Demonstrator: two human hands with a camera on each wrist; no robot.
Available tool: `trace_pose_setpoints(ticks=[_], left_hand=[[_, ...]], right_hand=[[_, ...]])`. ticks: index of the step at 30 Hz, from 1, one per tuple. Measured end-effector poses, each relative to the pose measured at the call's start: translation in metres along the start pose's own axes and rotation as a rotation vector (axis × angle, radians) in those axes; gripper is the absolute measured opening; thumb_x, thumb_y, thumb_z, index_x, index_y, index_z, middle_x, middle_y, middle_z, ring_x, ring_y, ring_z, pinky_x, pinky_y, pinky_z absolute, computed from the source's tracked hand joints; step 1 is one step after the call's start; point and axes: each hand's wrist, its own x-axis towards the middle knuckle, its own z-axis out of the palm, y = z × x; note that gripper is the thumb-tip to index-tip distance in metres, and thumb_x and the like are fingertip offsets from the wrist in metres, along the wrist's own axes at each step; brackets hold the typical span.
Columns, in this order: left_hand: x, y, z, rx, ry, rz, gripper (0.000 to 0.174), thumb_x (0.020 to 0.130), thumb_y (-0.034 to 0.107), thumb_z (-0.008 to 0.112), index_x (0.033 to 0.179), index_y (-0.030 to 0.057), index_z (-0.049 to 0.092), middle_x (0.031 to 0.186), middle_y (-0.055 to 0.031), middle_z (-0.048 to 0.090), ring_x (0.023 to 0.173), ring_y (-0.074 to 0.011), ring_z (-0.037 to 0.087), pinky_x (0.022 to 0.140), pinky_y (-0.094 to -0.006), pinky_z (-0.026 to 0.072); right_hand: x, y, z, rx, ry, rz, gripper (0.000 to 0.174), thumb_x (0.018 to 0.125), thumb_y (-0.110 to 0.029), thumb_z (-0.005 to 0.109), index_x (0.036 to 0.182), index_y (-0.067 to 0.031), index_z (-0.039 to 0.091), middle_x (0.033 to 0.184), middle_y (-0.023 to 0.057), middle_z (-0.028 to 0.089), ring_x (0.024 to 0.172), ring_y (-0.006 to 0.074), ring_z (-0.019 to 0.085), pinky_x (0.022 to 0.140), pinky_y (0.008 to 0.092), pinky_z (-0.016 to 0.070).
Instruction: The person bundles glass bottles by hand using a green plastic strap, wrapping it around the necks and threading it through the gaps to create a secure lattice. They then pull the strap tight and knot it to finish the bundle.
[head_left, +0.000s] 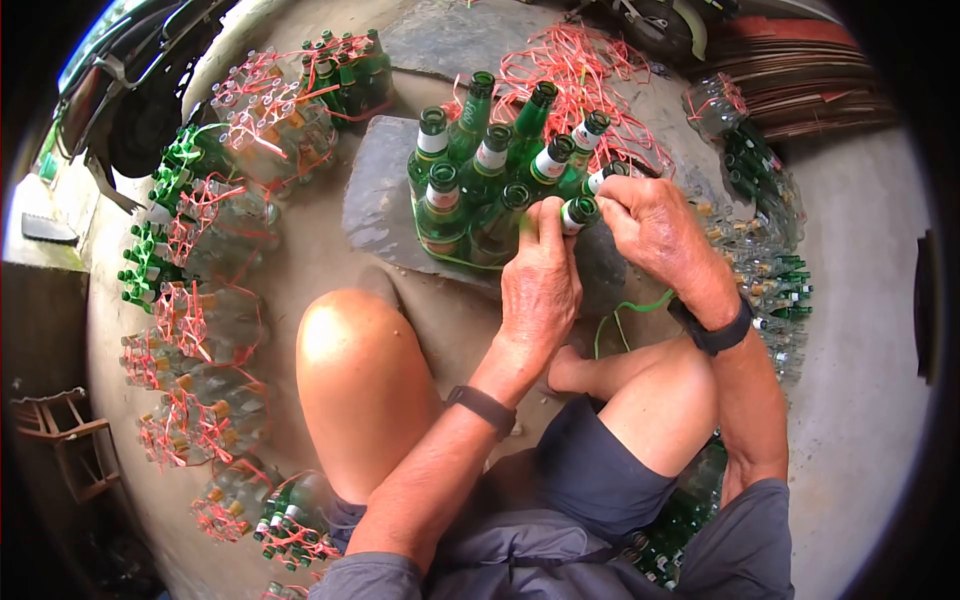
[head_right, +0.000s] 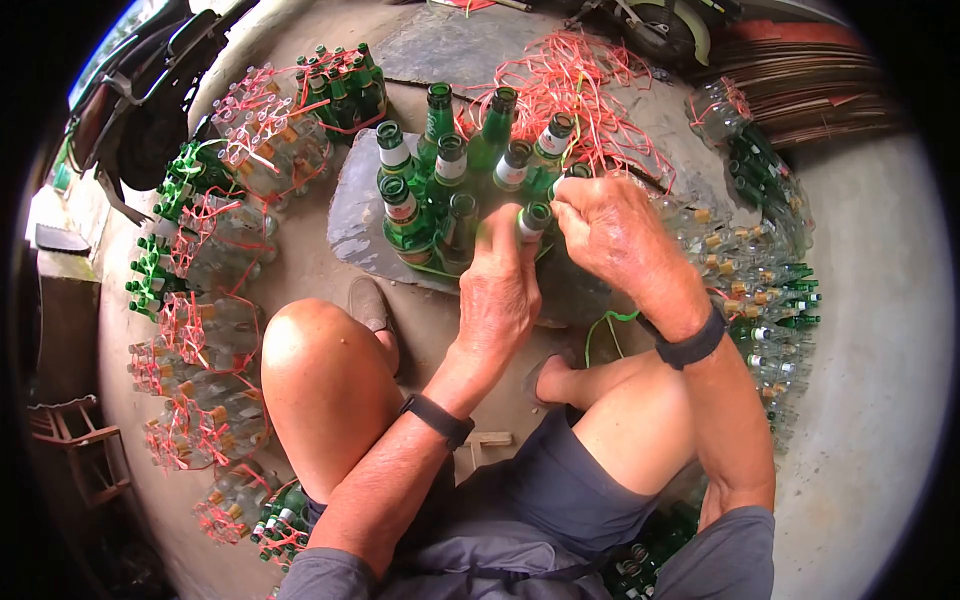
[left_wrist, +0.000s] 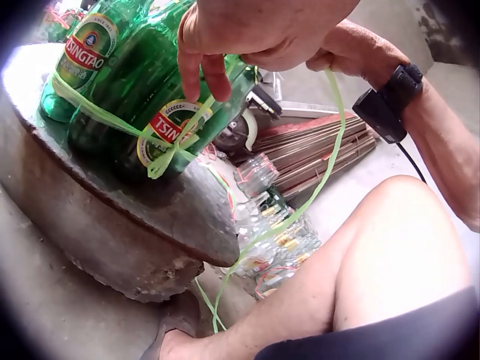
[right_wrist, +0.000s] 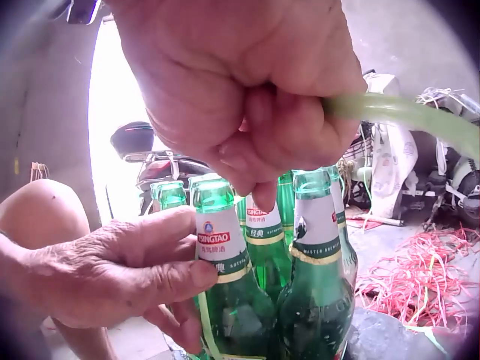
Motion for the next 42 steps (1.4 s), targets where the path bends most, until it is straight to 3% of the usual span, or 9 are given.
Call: trace_pose_setpoints(ticks=[6,14,23,26,32,36,38,40,42], left_hand=[[0.000,0.001,-0.001,0.001,-0.005,0.002,0.039,0.108,0.008,0.057,0.144,0.0044,0.043,0.135,-0.0234,0.059,0.104,-0.0525,0.069,0.075,-0.0572,0.0619],[-0.001,-0.002,-0.002,0.004,-0.001,0.013,0.039,0.108,0.010,0.058,0.144,0.0054,0.043,0.136,-0.0239,0.060,0.102,-0.0534,0.069,0.074,-0.0585,0.0615],[-0.001,-0.005,-0.003,-0.009,0.004,0.023,0.040,0.108,0.011,0.059,0.145,0.0053,0.044,0.135,-0.0259,0.061,0.100,-0.0541,0.070,0.074,-0.0590,0.0617],[-0.004,-0.007,-0.004,-0.052,-0.019,-0.043,0.041,0.107,0.011,0.063,0.145,0.0057,0.050,0.131,-0.0290,0.062,0.107,-0.0564,0.066,0.080,-0.0590,0.0582],[-0.018,-0.001,-0.016,0.050,0.063,0.096,0.056,0.098,0.001,0.065,0.150,0.0032,0.045,0.129,-0.0234,0.063,0.106,-0.0483,0.071,0.080,-0.0526,0.0640],[-0.020,0.016,-0.031,0.053,0.102,0.161,0.052,0.092,0.001,0.070,0.143,0.0082,0.058,0.125,-0.0165,0.065,0.100,-0.0397,0.072,0.080,-0.0476,0.0627],[-0.019,0.017,-0.035,0.021,0.093,0.217,0.050,0.090,0.002,0.072,0.138,0.0101,0.064,0.124,-0.0140,0.065,0.096,-0.0365,0.072,0.078,-0.0456,0.0613],[-0.018,0.017,-0.040,0.053,-0.039,0.287,0.053,0.079,0.001,0.079,0.130,0.0131,0.071,0.125,-0.0133,0.068,0.099,-0.0347,0.073,0.080,-0.0433,0.0607],[-0.018,0.012,-0.039,0.070,-0.022,0.310,0.055,0.074,0.000,0.079,0.128,0.0116,0.072,0.121,-0.0108,0.069,0.096,-0.0324,0.073,0.081,-0.0405,0.0595]], right_hand=[[-0.021,-0.006,0.010,-0.077,0.018,0.017,0.012,0.097,-0.012,0.065,0.088,-0.0030,0.063,0.077,0.0272,0.065,0.077,0.0500,0.067,0.066,0.0577,0.0514],[-0.042,-0.027,0.018,-0.338,0.024,-0.023,0.013,0.097,-0.010,0.069,0.091,-0.0059,0.058,0.077,0.0189,0.068,0.075,0.0450,0.069,0.063,0.0545,0.0537],[-0.055,-0.045,0.013,-0.351,0.007,-0.048,0.017,0.098,-0.013,0.071,0.089,-0.0057,0.058,0.075,0.0169,0.066,0.071,0.0433,0.069,0.061,0.0526,0.0543],[-0.058,-0.053,0.009,-0.328,-0.006,-0.053,0.018,0.097,-0.013,0.072,0.088,-0.0056,0.058,0.075,0.0165,0.066,0.070,0.0424,0.069,0.060,0.0518,0.0541],[-0.066,-0.064,0.005,-0.319,-0.008,-0.050,0.020,0.097,-0.014,0.072,0.087,-0.0055,0.058,0.074,0.0156,0.065,0.069,0.0409,0.068,0.059,0.0507,0.0533],[-0.070,-0.075,-0.001,-0.303,-0.017,-0.037,0.020,0.097,-0.014,0.072,0.086,-0.0053,0.058,0.074,0.0155,0.065,0.069,0.0406,0.068,0.060,0.0506,0.0532],[-0.072,-0.079,-0.004,-0.314,-0.045,-0.101,0.017,0.096,-0.017,0.072,0.089,-0.0059,0.062,0.075,0.0129,0.070,0.067,0.0353,0.073,0.058,0.0476,0.0567],[-0.074,-0.084,-0.007,-0.304,-0.053,-0.116,0.018,0.096,-0.018,0.073,0.089,-0.0060,0.061,0.075,0.0129,0.070,0.067,0.0358,0.073,0.058,0.0478,0.0562],[-0.074,-0.086,-0.013,-0.295,-0.059,-0.128,0.019,0.095,-0.019,0.073,0.089,-0.0061,0.061,0.074,0.0130,0.069,0.066,0.0363,0.072,0.058,0.0481,0.0557]])
